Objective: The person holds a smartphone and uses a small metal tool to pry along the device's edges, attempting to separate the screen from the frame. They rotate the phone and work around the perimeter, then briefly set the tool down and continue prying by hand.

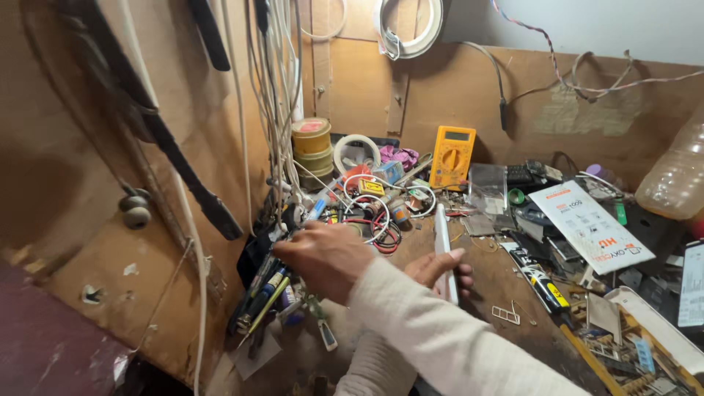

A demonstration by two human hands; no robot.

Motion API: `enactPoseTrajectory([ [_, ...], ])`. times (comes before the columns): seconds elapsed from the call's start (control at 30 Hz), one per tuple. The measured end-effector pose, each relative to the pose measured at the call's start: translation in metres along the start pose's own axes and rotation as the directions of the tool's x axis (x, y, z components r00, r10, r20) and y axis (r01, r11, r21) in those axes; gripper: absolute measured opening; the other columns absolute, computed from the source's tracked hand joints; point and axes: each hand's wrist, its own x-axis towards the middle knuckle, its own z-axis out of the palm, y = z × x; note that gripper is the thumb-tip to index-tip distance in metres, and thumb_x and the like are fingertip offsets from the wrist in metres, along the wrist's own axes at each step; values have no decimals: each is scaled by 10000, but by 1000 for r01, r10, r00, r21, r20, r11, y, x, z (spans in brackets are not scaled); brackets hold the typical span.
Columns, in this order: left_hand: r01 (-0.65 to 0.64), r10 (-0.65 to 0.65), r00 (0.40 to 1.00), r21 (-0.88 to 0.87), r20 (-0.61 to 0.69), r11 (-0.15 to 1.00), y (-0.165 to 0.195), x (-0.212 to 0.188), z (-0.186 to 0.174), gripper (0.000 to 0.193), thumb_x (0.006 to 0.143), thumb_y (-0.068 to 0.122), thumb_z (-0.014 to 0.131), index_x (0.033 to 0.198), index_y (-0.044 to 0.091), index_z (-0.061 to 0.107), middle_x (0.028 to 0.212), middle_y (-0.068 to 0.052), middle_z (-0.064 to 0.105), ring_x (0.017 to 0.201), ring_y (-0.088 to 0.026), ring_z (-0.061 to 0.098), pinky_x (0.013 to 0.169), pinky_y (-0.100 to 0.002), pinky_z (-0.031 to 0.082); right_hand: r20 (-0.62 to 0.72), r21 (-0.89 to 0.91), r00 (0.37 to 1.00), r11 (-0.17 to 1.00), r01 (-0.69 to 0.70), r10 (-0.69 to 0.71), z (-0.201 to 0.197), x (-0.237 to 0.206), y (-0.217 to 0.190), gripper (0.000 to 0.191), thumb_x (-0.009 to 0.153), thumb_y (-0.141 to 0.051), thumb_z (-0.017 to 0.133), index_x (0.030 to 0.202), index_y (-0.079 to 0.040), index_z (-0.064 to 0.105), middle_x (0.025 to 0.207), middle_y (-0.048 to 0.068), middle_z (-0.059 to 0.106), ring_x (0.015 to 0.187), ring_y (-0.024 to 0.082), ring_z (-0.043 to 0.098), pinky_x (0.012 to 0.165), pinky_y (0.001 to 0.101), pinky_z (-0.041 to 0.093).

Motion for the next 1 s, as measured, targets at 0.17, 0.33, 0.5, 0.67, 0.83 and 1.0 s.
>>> enactPoseTrajectory([
  [0.17, -103, 96, 993, -99, -67, 990, 0, -12, 8, 489, 840, 345, 800, 1134, -9, 638, 1004, -141, 702, 876, -192, 692, 769, -333, 587, 201, -122, 979, 993, 7, 18, 43, 14, 3, 131, 894, -168, 612, 1000, -137, 683, 826, 109, 706, 862, 328, 699, 655, 467, 562],
  [0.33, -59, 52, 998, -163, -43, 985, -1, -8, 8, 468, 869, 300, 789, 1166, -10, 602, 1042, -151, 695, 906, -203, 692, 782, -344, 597, 172, -131, 983, 987, 88, -65, 52, 12, 15, 125, 878, -190, 615, 974, -139, 678, 840, 93, 693, 905, 305, 693, 666, 444, 564],
  [0.5, -58, 55, 998, -104, -32, 993, -6, 2, 4, 452, 905, 276, 775, 1176, -28, 581, 1053, -151, 691, 903, -211, 699, 767, -355, 611, 70, -125, 981, 974, 189, -181, 44, 5, 17, 129, 885, -211, 630, 968, -120, 666, 903, 67, 669, 906, 274, 670, 667, 417, 557],
  [0.67, -8, 4, 1000, -151, -29, 988, -9, 2, 4, 428, 902, 258, 784, 1178, 5, 577, 1047, -135, 694, 891, -198, 695, 753, -341, 605, -28, -140, 984, 976, 170, -175, 18, -7, 10, 136, 853, -201, 660, 959, -116, 661, 887, 69, 621, 910, 257, 645, 614, 405, 530],
  [0.83, -2, -5, 999, -155, -49, 988, -8, -6, 7, 420, 900, 262, 771, 1163, -4, 580, 1038, -129, 709, 874, -201, 702, 735, -330, 602, -254, -51, 954, 987, 150, -158, -20, -14, -4, 156, 815, -117, 684, 970, -99, 681, 948, 81, 604, 947, 250, 630, 693, 395, 522],
  [1.0, 39, -32, 998, -159, 47, 987, 2, -10, 16, 390, 979, 300, 775, 1156, 4, 592, 1050, -111, 676, 850, -214, 660, 721, -319, 566, -582, 211, 772, 964, -159, 255, -50, -51, -12, 213, 779, -59, 768, 980, -95, 707, 978, 64, 673, 970, 264, 657, 808, 346, 534],
])
